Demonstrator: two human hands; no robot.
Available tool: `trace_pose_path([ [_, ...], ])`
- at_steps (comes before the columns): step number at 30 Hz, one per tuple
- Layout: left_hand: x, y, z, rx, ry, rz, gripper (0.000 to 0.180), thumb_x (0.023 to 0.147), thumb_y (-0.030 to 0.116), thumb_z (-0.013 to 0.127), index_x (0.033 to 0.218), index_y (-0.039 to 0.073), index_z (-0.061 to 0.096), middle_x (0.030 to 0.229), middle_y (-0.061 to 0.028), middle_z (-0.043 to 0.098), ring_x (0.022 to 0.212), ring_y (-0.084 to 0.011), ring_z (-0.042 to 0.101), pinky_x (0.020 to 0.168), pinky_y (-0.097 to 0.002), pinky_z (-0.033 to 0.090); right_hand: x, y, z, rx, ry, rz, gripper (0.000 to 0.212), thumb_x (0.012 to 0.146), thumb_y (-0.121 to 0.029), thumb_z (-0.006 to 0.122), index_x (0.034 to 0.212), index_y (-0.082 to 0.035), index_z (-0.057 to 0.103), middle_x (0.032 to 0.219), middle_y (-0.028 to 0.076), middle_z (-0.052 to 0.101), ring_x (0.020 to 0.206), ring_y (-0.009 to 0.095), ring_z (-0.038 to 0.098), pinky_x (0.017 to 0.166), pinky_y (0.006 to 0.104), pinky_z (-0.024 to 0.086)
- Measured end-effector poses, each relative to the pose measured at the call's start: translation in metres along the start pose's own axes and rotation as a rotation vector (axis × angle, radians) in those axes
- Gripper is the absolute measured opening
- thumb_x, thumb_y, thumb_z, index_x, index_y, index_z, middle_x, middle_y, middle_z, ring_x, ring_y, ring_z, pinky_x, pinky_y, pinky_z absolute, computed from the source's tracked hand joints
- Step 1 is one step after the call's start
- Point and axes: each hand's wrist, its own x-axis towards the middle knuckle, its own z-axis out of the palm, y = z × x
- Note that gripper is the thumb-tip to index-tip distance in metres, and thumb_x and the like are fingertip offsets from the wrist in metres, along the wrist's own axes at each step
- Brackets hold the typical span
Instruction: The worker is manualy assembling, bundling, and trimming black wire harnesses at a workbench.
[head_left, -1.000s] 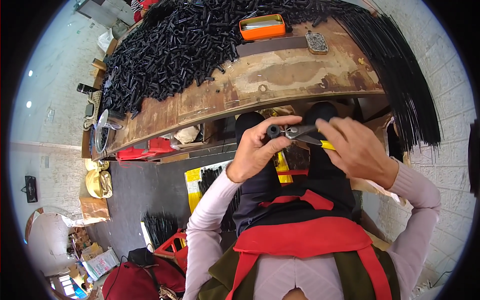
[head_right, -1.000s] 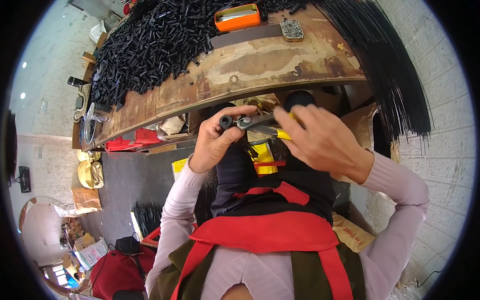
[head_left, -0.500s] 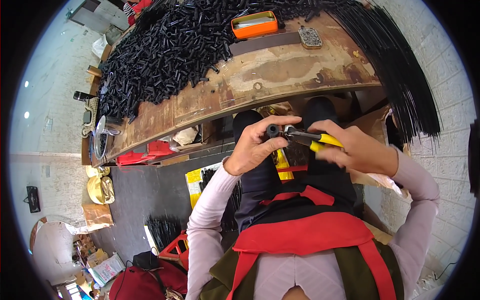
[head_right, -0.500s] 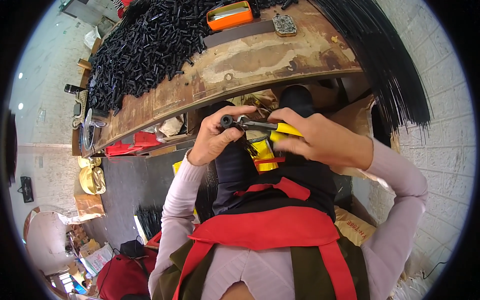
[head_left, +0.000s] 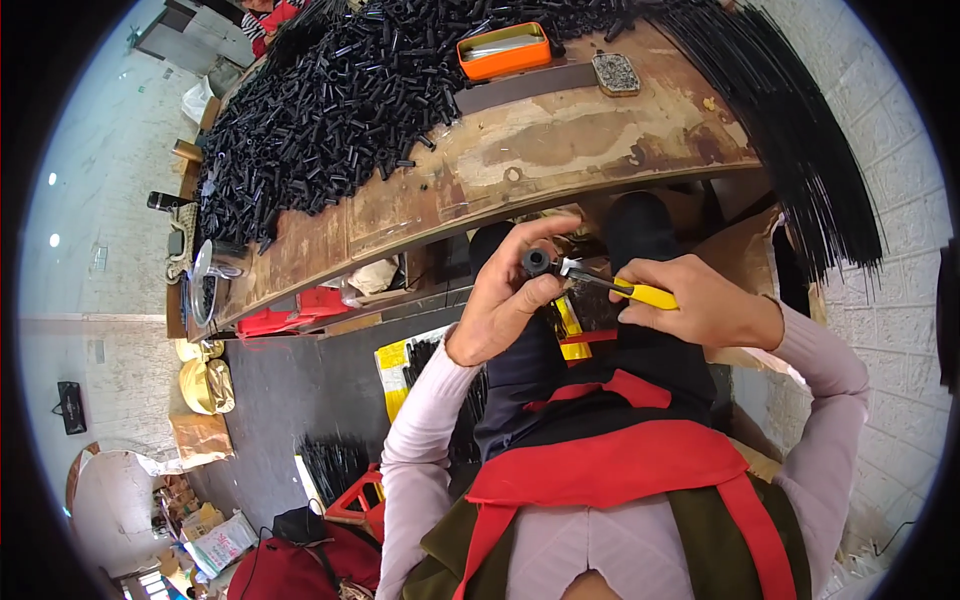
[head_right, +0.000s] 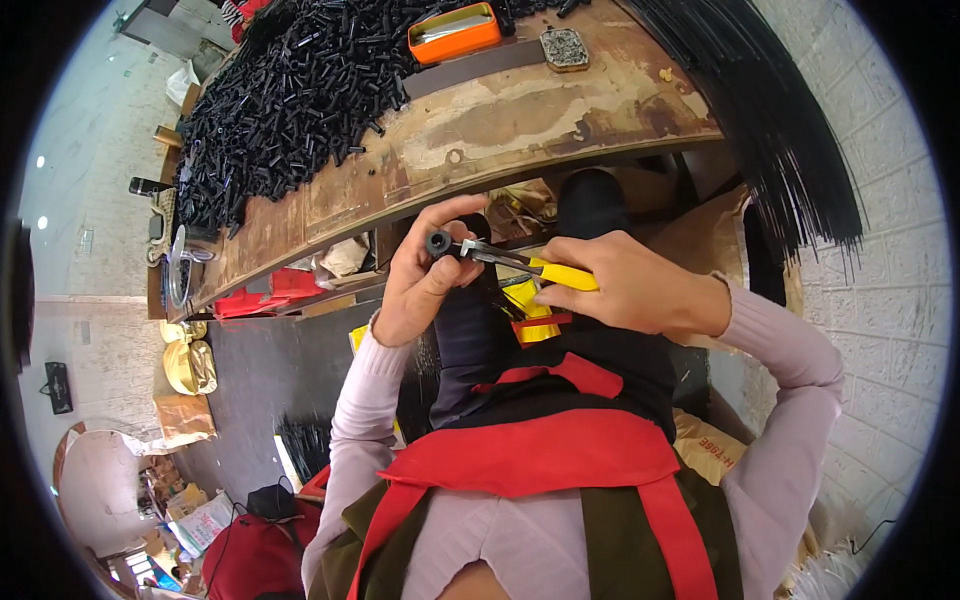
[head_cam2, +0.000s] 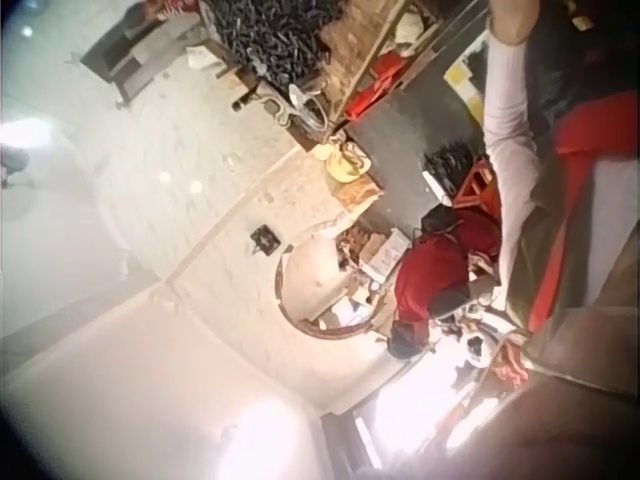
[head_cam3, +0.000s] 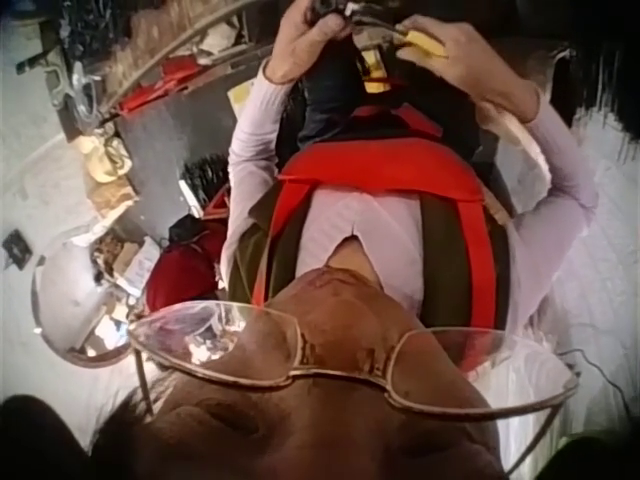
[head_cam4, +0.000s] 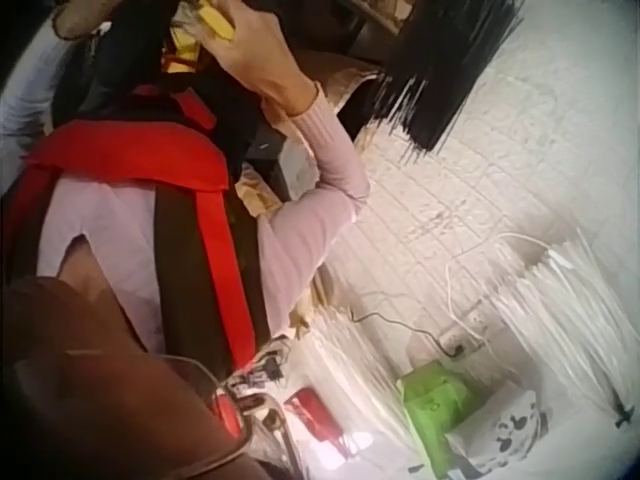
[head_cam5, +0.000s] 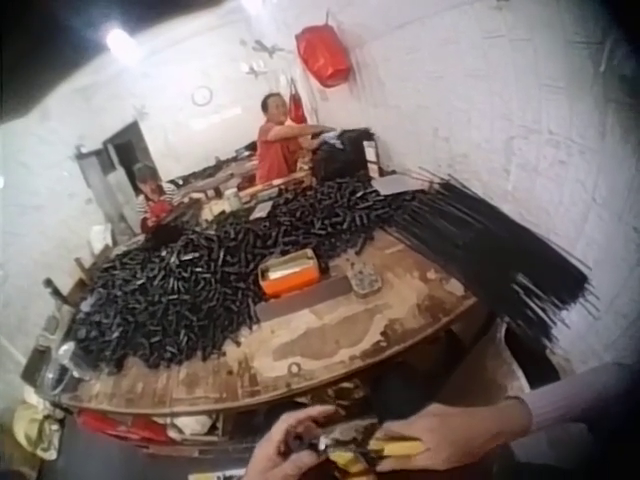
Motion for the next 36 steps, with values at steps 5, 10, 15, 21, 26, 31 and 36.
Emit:
trace_pose_path([
  [5, -0.002, -0.005, -0.006, 0.09, -0.021, -0.073, 0.04, 0.099, 0.031, 0.059, 0.121, -0.002, 0.052, 0.08, 0.0007, 0.046, 0.071, -0.0069, 0.041, 0.063, -0.0213, 0.034, 0.005, -0.015, -0.006, 0.031, 0.022, 0.045, 0.029, 0.095, -0.022, 0.06, 0.111, 0.001, 0.061, 0.083, 0.016, 0.068, 0.077, 0.03, 0.066, 0.071, 0.036, 0.049],
  [10, -0.002, -0.008, -0.008, 0.048, 0.012, -0.118, 0.019, 0.097, 0.018, 0.061, 0.103, 0.003, 0.052, 0.077, -0.0002, 0.045, 0.071, -0.0086, 0.038, 0.061, -0.0254, 0.034, 0.008, -0.028, -0.017, 0.118, -0.078, 0.148, 0.023, 0.097, -0.022, 0.057, 0.104, 0.0, 0.061, 0.072, 0.008, 0.065, 0.065, 0.02, 0.062, 0.064, 0.0336, 0.048],
  [15, 0.0, -0.006, -0.011, 0.088, -0.071, -0.069, 0.023, 0.099, 0.023, 0.057, 0.101, 0.003, 0.049, 0.083, 0.0002, 0.048, 0.073, -0.0066, 0.041, 0.064, -0.0211, 0.034, 0.012, -0.036, -0.022, 0.175, -0.19, 0.38, 0.025, 0.098, -0.026, 0.058, 0.091, -0.001, 0.058, 0.064, 0.004, 0.058, 0.055, 0.014, 0.053, 0.054, 0.0306, 0.043],
  [21, 0.008, -0.025, -0.019, 0.135, 0.143, -0.03, 0.027, 0.098, 0.016, 0.051, 0.119, -0.002, 0.052, 0.08, 0.0007, 0.047, 0.066, -0.0085, 0.042, 0.06, -0.0231, 0.035, 0.031, 0.014, -0.016, -0.102, 0.128, -0.111, 0.017, 0.09, -0.014, 0.067, 0.094, 0.0, 0.059, 0.077, 0.013, 0.06, 0.067, 0.026, 0.06, 0.063, 0.034, 0.047],
  [26, 0.031, -0.03, -0.024, 0.003, 0.258, 0.022, 0.053, 0.105, 0.038, 0.042, 0.136, -0.005, 0.044, 0.076, 0.0014, 0.042, 0.065, -0.0081, 0.039, 0.06, -0.023, 0.034, 0.098, 0.083, -0.101, -0.564, 0.493, -0.042, 0.023, 0.081, -0.005, 0.066, 0.103, -0.004, 0.065, 0.094, 0.016, 0.066, 0.084, 0.033, 0.065, 0.073, 0.0381, 0.05],
  [31, 0.047, -0.046, -0.023, 0.004, 0.069, -0.106, 0.053, 0.106, 0.037, 0.04, 0.138, -0.005, 0.044, 0.078, -0.0006, 0.045, 0.071, -0.0096, 0.043, 0.065, -0.0226, 0.037, 0.154, 0.138, -0.154, -0.753, 0.526, -0.038, 0.019, 0.082, -0.013, 0.064, 0.1, -0.006, 0.066, 0.091, 0.014, 0.067, 0.085, 0.034, 0.065, 0.072, 0.0408, 0.05],
  [36, 0.05, -0.056, -0.031, -0.051, 0.116, -0.117, 0.05, 0.106, 0.034, 0.04, 0.136, -0.005, 0.046, 0.079, -0.0007, 0.044, 0.071, -0.0102, 0.042, 0.065, -0.0227, 0.037, 0.172, 0.146, -0.157, -0.817, 0.477, 0.011, 0.018, 0.081, -0.015, 0.063, 0.097, -0.006, 0.067, 0.087, 0.014, 0.067, 0.086, 0.034, 0.065, 0.071, 0.0435, 0.049],
])
